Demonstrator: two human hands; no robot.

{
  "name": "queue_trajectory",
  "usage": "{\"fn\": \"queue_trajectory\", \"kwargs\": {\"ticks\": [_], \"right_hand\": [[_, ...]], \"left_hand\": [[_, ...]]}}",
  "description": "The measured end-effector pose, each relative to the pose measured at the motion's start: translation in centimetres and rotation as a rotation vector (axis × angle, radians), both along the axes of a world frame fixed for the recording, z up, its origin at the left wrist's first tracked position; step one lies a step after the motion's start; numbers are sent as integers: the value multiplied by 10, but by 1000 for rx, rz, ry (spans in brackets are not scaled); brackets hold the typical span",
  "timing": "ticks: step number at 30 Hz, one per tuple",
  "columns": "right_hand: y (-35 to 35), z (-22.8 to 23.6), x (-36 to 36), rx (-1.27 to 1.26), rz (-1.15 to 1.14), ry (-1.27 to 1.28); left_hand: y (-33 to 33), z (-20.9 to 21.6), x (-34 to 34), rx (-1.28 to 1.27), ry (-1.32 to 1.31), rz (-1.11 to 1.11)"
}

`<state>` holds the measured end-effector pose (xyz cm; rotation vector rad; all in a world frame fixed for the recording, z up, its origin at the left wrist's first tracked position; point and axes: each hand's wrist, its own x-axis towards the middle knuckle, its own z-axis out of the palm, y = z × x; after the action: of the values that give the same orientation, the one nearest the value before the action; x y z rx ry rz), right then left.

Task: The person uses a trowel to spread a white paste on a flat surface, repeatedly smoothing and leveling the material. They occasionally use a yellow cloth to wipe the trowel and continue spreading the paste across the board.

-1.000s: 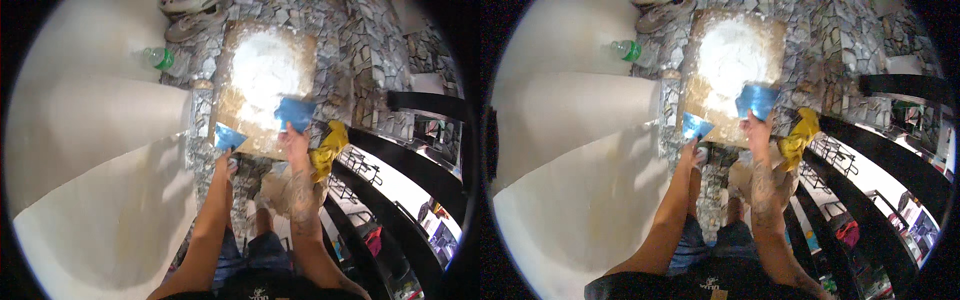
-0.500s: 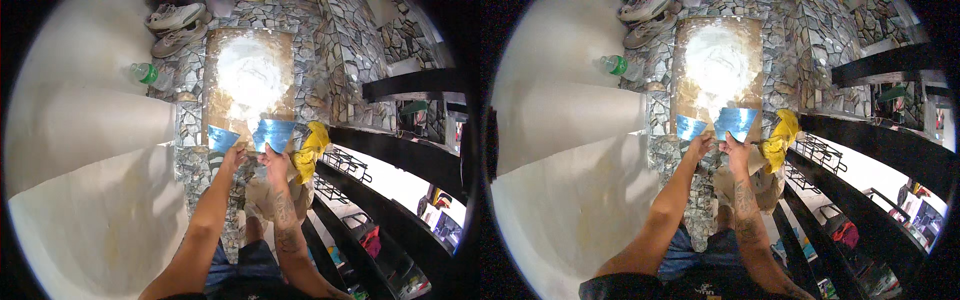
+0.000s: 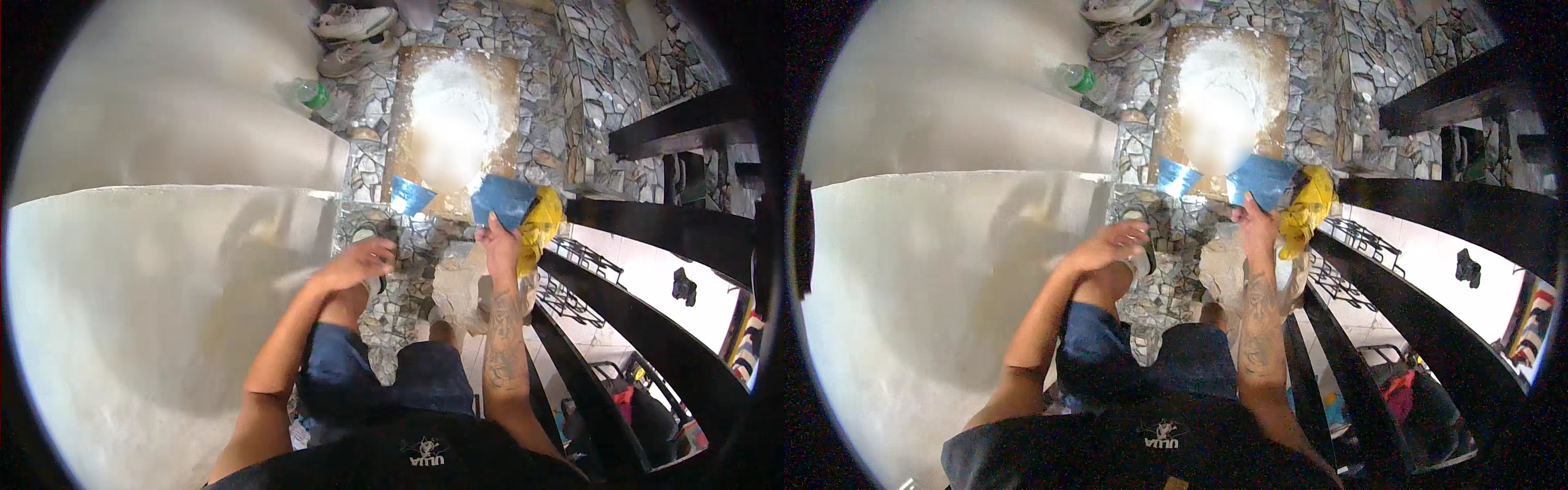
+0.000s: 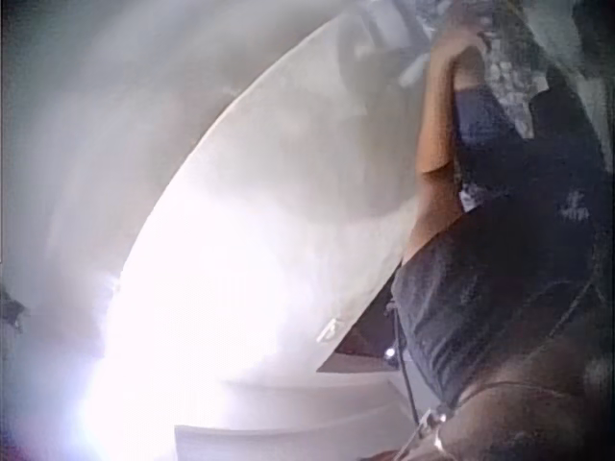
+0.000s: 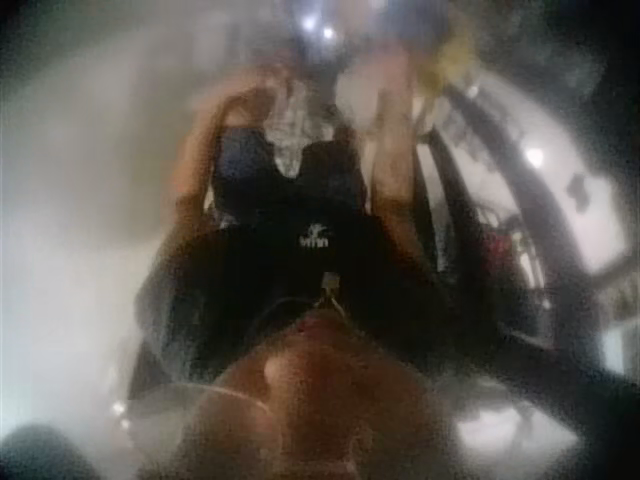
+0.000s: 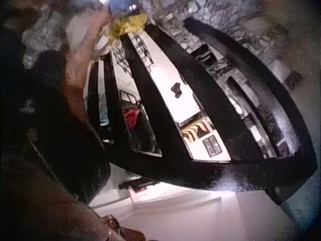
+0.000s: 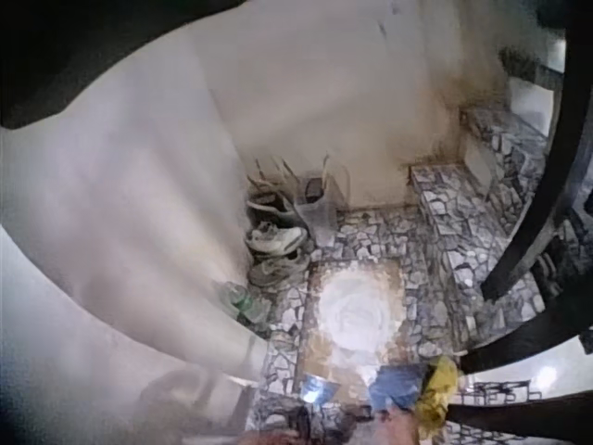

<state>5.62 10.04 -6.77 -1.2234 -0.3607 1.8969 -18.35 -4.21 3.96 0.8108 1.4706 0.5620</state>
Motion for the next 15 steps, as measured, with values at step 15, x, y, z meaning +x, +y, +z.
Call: {"fn": "queue_trajectory", "kwargs": {"ticks": [15], "right_hand": [[-11, -7, 24, -11, 1, -122]], "left_hand": [[-11, -62, -81, -93, 138, 419]]}}
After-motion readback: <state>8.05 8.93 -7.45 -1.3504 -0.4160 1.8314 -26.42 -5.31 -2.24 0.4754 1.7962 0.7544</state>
